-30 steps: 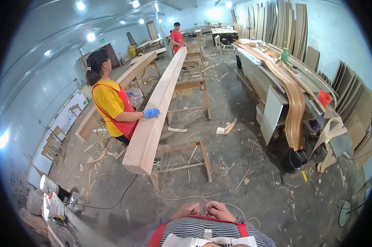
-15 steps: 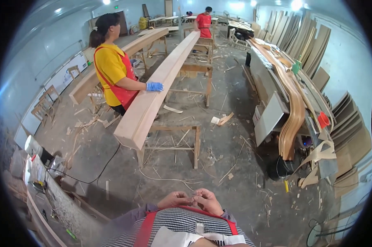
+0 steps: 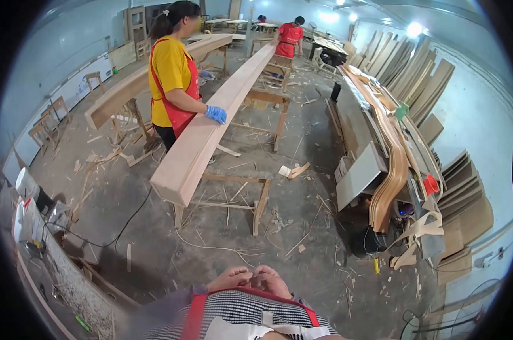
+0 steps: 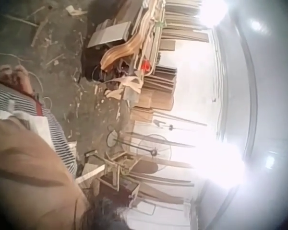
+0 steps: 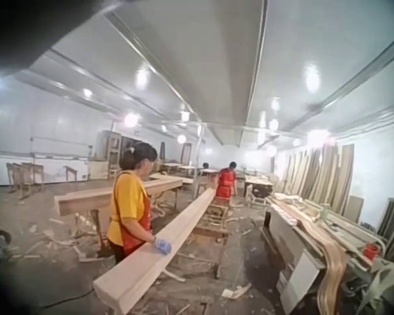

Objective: The recorder packages wooden strips in plastic and subsequently inspects and tests a small electronic circuit board component with an LED light.

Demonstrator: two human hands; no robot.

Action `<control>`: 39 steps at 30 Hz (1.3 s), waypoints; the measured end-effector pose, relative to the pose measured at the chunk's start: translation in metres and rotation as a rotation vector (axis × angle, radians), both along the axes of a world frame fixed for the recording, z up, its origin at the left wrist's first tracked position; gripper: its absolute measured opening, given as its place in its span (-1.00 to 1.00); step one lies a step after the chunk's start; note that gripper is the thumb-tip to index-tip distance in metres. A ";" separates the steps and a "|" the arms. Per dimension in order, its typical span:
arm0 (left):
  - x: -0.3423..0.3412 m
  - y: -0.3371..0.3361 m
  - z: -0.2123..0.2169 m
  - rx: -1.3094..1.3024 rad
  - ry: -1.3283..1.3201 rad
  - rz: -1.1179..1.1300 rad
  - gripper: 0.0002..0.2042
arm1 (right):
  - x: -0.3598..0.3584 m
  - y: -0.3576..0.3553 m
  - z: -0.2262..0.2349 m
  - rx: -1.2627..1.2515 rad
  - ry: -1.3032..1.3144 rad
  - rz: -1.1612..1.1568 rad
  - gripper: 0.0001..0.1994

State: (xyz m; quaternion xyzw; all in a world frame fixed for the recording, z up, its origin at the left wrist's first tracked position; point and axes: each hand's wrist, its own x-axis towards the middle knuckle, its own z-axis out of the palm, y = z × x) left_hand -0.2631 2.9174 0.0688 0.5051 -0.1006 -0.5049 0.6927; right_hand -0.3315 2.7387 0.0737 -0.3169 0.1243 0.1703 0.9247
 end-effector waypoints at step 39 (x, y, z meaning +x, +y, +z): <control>-0.040 0.182 0.001 -0.038 -0.034 0.051 -0.77 | -0.016 0.159 0.031 -0.319 -0.193 0.426 -0.88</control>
